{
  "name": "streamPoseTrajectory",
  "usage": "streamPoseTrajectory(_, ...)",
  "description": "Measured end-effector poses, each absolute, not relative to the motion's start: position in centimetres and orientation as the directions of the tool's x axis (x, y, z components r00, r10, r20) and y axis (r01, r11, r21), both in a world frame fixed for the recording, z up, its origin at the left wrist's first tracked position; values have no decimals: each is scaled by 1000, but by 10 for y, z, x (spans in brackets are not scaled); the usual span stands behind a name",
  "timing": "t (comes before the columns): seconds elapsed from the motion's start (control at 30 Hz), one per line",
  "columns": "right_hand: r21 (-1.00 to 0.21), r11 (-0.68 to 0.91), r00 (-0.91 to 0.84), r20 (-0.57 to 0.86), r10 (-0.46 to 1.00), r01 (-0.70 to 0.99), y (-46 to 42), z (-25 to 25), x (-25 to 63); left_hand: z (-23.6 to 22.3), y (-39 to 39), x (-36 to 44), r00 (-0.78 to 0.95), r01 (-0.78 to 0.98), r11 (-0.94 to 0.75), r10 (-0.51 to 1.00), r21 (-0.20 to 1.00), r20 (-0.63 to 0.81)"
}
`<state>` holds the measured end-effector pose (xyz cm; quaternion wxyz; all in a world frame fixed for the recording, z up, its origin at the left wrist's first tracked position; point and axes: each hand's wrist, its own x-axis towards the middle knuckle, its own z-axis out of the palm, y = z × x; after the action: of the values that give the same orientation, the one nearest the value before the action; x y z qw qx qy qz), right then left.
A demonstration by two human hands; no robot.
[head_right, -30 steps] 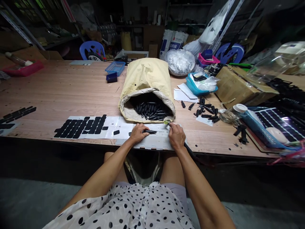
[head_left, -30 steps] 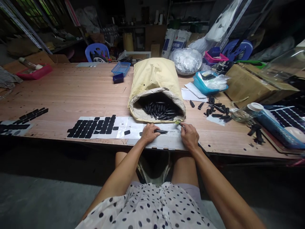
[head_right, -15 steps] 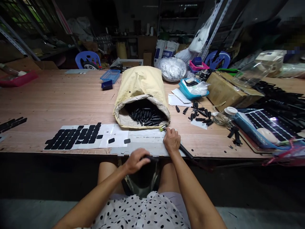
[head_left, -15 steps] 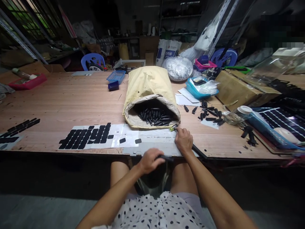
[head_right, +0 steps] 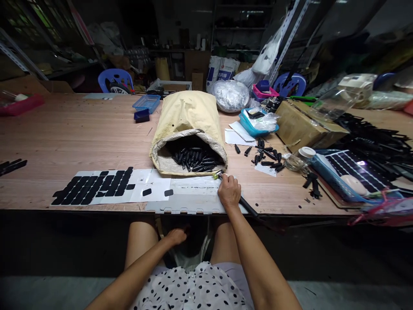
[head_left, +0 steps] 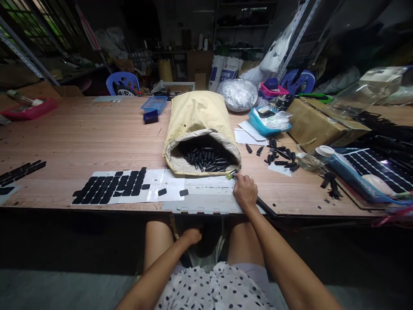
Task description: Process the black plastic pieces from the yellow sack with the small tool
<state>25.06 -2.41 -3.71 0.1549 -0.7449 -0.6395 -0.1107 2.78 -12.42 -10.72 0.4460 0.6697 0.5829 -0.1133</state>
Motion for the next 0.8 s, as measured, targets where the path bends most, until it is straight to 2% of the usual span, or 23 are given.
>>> streamPoseTrajectory(0.03, -87, -132, 155, 365, 918, 987, -24, -38, 251, -100, -123, 27, 349, 873, 42, 643, 486, -682)
streamPoseTrajectory(0.1, -85, -127, 149, 369, 917, 988, -24, -39, 252, -77, -114, 23, 525, 806, -7, 471, 592, -709)
streamPoseTrajectory(0.17, -84, -122, 145, 375, 916, 989, -24, -40, 252, -45, -95, 15, 719, 659, 53, 248, 750, -649)
streamPoseTrajectory(0.2, -83, -121, 144, 380, 914, 989, -25, -41, 253, -28, -80, 10, 780, 577, 129, 206, 806, -591)
streamPoseTrajectory(0.23, -82, -121, 144, 385, 912, 989, -25, -41, 253, -12, -63, 5, 799, 507, 183, 266, 842, -539)
streamPoseTrajectory(0.27, -80, -121, 143, 389, 910, 989, -25, -41, 253, 3, -44, 0, 775, 447, 211, 394, 869, -494)
streamPoseTrajectory(0.3, -79, -120, 141, 393, 909, 990, -25, -41, 253, 15, -23, -5, 699, 399, 216, 558, 891, -448)
streamPoseTrajectory(0.37, -78, -113, 134, 399, 907, 991, -26, -42, 254, 29, 18, -10, 346, 347, 175, 889, 921, -299)
streamPoseTrajectory(0.43, -79, -103, 126, 404, 906, 992, -27, -42, 254, 34, 54, -11, -65, 400, 184, 983, 898, -172)
streamPoseTrajectory(0.5, -80, -99, 124, 407, 905, 992, -27, -42, 254, 32, 81, -7, -322, 480, 267, 940, 836, -115)
streamPoseTrajectory(0.57, -82, -99, 124, 410, 904, 992, -28, -42, 254, 29, 97, -1, -418, 555, 357, 901, 751, -120)
streamPoseTrajectory(0.67, -85, -97, 123, 405, 906, 992, -28, -40, 252, 27, 109, 6, -447, 633, 433, 881, 642, -153)
streamPoseTrajectory(0.8, -93, -108, 137, 399, 907, 990, -28, -38, 250, 28, 106, 2, -450, 676, 439, 882, 592, -140)
